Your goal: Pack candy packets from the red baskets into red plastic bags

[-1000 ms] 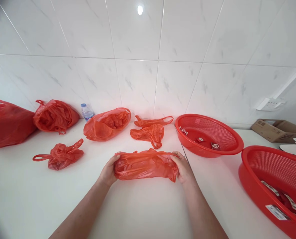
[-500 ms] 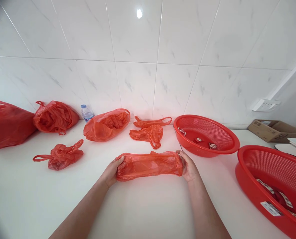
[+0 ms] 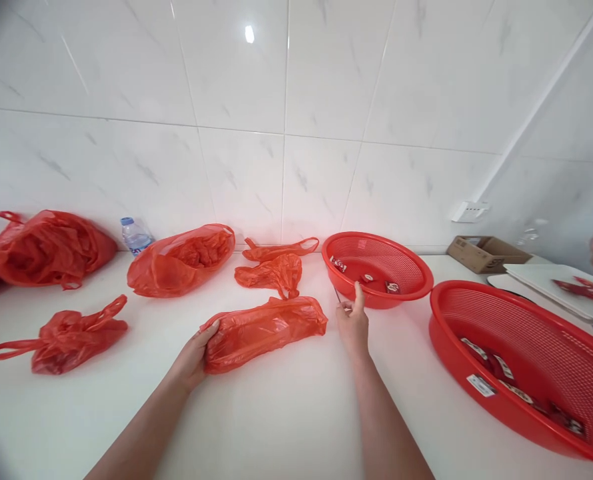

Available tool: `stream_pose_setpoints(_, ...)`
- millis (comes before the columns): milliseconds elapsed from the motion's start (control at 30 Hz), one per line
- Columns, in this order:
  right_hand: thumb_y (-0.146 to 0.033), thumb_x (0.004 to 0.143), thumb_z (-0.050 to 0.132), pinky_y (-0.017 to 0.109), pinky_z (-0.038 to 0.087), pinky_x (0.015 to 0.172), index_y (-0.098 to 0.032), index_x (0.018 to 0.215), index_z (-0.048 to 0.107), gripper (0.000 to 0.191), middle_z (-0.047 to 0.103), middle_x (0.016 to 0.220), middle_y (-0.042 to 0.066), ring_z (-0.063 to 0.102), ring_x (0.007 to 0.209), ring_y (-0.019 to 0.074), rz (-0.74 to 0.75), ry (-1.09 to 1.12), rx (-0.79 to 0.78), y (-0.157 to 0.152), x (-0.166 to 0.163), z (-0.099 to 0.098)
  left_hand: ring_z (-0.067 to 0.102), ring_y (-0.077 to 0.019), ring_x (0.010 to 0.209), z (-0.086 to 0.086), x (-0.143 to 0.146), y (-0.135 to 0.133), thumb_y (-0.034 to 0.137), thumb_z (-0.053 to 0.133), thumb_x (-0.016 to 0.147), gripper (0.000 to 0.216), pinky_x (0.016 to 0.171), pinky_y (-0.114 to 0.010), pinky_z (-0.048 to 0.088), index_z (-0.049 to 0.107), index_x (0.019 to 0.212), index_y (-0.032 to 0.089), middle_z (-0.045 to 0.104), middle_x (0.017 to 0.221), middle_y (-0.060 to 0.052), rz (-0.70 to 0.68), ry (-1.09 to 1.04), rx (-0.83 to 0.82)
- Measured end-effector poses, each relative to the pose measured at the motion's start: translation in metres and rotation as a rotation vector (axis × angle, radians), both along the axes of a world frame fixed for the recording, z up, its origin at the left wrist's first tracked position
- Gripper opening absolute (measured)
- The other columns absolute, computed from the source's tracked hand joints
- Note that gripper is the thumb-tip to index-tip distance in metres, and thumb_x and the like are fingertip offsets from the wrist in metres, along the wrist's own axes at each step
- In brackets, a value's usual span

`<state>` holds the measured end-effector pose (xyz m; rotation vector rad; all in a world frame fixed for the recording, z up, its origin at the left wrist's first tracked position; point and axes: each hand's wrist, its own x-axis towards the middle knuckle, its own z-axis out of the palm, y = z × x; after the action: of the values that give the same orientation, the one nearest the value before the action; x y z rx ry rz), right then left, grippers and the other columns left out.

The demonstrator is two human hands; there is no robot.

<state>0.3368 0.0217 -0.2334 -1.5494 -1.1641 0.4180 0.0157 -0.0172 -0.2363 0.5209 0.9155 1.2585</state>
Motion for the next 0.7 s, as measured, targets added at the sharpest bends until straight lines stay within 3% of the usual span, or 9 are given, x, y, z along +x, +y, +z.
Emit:
stream_pose_setpoints(100,-0.034,0.077,0.051,0.03,0.04,0.064,-0.029,0.144,0.02,0.074,0.062,0.077,-0.002,0.057,0.066,0.0184,-0.018,-0.16,-0.076,0.002,0.006,0.004,0.069,-0.0184,0.069,0.001,0.0,-0.001,0.028,0.068,0.075,0.018,0.063,-0.026,0.055,0.064,0.086,0.015,0.07,0.074,-0.004,-0.012,0.007,-0.007)
stream_pose_setpoints(167,-0.034,0.077,0.049,0.03,0.038,0.063,-0.03,0.141,0.027,0.067,0.063,0.079,-0.002,0.057,0.068,0.0196,-0.057,-0.224,-0.09,0.003,0.01,0.005,0.069,-0.0188,0.069,0.002,0.0,-0.001,0.027,0.068,0.075,0.017,0.063,-0.026,0.055,0.064,0.085,0.014,0.07,0.073,-0.005,-0.007,0.02,-0.01)
stream_pose_setpoints(367,-0.038,0.079,0.048,0.029,0.038,0.063,-0.026,0.123,0.042,0.047,0.064,0.084,0.002,0.059,0.072,0.0207,-0.147,-0.186,-0.089,-0.002,0.012,0.01,0.068,-0.0184,0.065,0.0,-0.001,0.0,0.024,0.068,0.075,0.017,0.061,-0.027,0.056,0.064,0.089,0.015,0.069,0.073,-0.004,-0.01,0.027,0.003)
stream_pose_setpoints(700,-0.052,0.082,0.042,0.029,0.039,0.065,-0.025,0.112,0.048,0.041,0.066,0.09,0.004,0.061,0.08,0.0224,-0.268,-0.215,-0.178,-0.005,0.014,0.014,0.069,-0.0211,0.075,-0.001,-0.003,0.0,0.028,0.068,0.076,0.019,0.069,-0.03,0.057,0.065,0.089,0.014,0.071,0.082,-0.006,-0.016,0.051,-0.02)
